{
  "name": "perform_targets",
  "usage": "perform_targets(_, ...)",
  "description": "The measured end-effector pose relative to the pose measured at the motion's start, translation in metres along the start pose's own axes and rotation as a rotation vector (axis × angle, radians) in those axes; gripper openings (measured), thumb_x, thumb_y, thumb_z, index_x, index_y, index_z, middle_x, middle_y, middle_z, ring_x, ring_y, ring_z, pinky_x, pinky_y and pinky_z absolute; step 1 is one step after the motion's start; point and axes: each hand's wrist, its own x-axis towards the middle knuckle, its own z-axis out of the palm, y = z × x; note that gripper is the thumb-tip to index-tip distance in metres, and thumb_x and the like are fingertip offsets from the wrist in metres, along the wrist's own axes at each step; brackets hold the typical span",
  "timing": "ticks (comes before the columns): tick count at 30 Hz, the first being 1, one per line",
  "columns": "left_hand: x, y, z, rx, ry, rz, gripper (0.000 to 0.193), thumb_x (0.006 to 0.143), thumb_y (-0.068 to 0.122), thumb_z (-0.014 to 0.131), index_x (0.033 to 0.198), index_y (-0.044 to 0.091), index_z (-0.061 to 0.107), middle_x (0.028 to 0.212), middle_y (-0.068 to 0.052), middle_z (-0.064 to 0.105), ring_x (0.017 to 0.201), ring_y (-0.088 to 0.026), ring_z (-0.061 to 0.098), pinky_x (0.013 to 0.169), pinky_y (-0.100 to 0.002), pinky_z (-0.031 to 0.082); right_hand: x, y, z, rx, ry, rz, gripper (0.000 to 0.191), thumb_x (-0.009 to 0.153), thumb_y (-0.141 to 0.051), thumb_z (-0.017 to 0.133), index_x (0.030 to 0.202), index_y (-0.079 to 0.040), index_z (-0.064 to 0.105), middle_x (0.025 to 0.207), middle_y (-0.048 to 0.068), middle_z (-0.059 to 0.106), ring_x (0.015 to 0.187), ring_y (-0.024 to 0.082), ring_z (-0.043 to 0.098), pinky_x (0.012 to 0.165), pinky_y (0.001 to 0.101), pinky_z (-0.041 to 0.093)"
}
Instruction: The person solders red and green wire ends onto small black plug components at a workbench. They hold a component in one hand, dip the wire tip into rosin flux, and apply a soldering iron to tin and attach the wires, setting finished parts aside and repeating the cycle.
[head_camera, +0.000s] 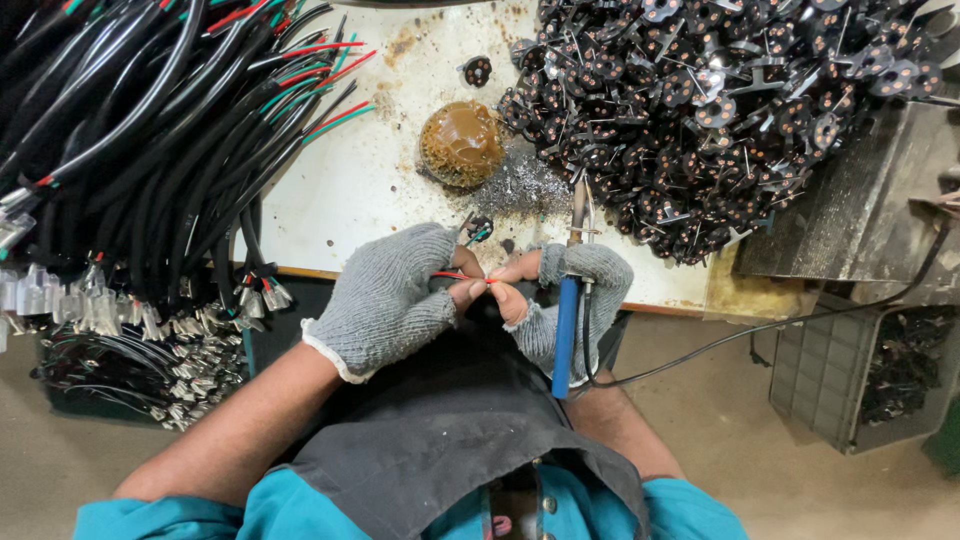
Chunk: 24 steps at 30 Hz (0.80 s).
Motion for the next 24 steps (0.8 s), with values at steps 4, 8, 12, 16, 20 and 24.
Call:
perform_targets(4,0.0,0.001,0.0,-0.013,0.016,0.007,0.017,0.087,0.035,0.074,0.092,0.018,0.075,0.081,-0.008,0.065,0.079,-0.029,0.067,0.069,-0.041,0.051,-0.001,-0.006,0.004,0.157,0.085,0.046,0.041,0.091,-0.032,0.08,0.112,-0.008,0.054,0.094,0.004,0.073,0.089,0.013,0.071,0.086,0.0287,0.059)
perform_targets(8,0.001,0.0,0.0,-0.027,0.016,-0.002,0.018,0.088,0.036,0.073,0.092,0.018,0.075,0.081,-0.008,0.065,0.078,-0.029,0.067,0.068,-0.041,0.051,0.0,-0.006,-0.006,0.052,-0.053,0.042,0.049,0.088,-0.044,0.083,0.112,-0.003,0.074,0.105,0.006,0.075,0.096,0.016,0.071,0.089,0.0299,0.057)
perform_targets(12,0.002,-0.002,0.002,0.022,0.005,0.021,0.019,0.089,0.037,0.072,0.093,0.018,0.075,0.083,-0.009,0.065,0.08,-0.031,0.067,0.069,-0.043,0.05,0.003,-0.003,-0.007,-0.243,-0.041,-0.16,0.046,0.081,-0.043,0.086,0.107,-0.007,0.078,0.1,0.005,0.078,0.093,0.016,0.073,0.088,0.0304,0.056)
perform_targets(16,0.003,-0.003,0.002,0.067,-0.01,0.059,0.018,0.088,0.035,0.073,0.094,0.017,0.075,0.084,-0.01,0.065,0.081,-0.033,0.067,0.068,-0.045,0.05,0.002,-0.001,-0.005,-0.058,-0.036,-0.048,0.042,0.085,-0.04,0.087,0.102,-0.004,0.074,0.097,0.005,0.077,0.09,0.016,0.074,0.086,0.0294,0.059)
perform_targets(20,0.001,-0.003,0.004,0.095,0.014,0.089,0.018,0.087,0.033,0.074,0.094,0.017,0.075,0.082,-0.009,0.065,0.079,-0.032,0.068,0.066,-0.043,0.051,0.001,0.003,-0.007,-0.022,0.001,-0.082,0.039,0.089,-0.033,0.085,0.102,-0.002,0.065,0.095,0.004,0.076,0.089,0.015,0.073,0.088,0.0296,0.058)
perform_targets(24,0.0,-0.004,0.006,0.12,0.032,0.13,0.018,0.085,0.032,0.076,0.094,0.017,0.075,0.082,-0.009,0.065,0.079,-0.032,0.067,0.065,-0.044,0.051,-0.001,0.006,-0.005,-0.038,0.016,-0.088,0.03,0.089,-0.022,0.087,0.098,-0.004,0.065,0.09,0.006,0.074,0.086,0.017,0.072,0.085,0.0309,0.059)
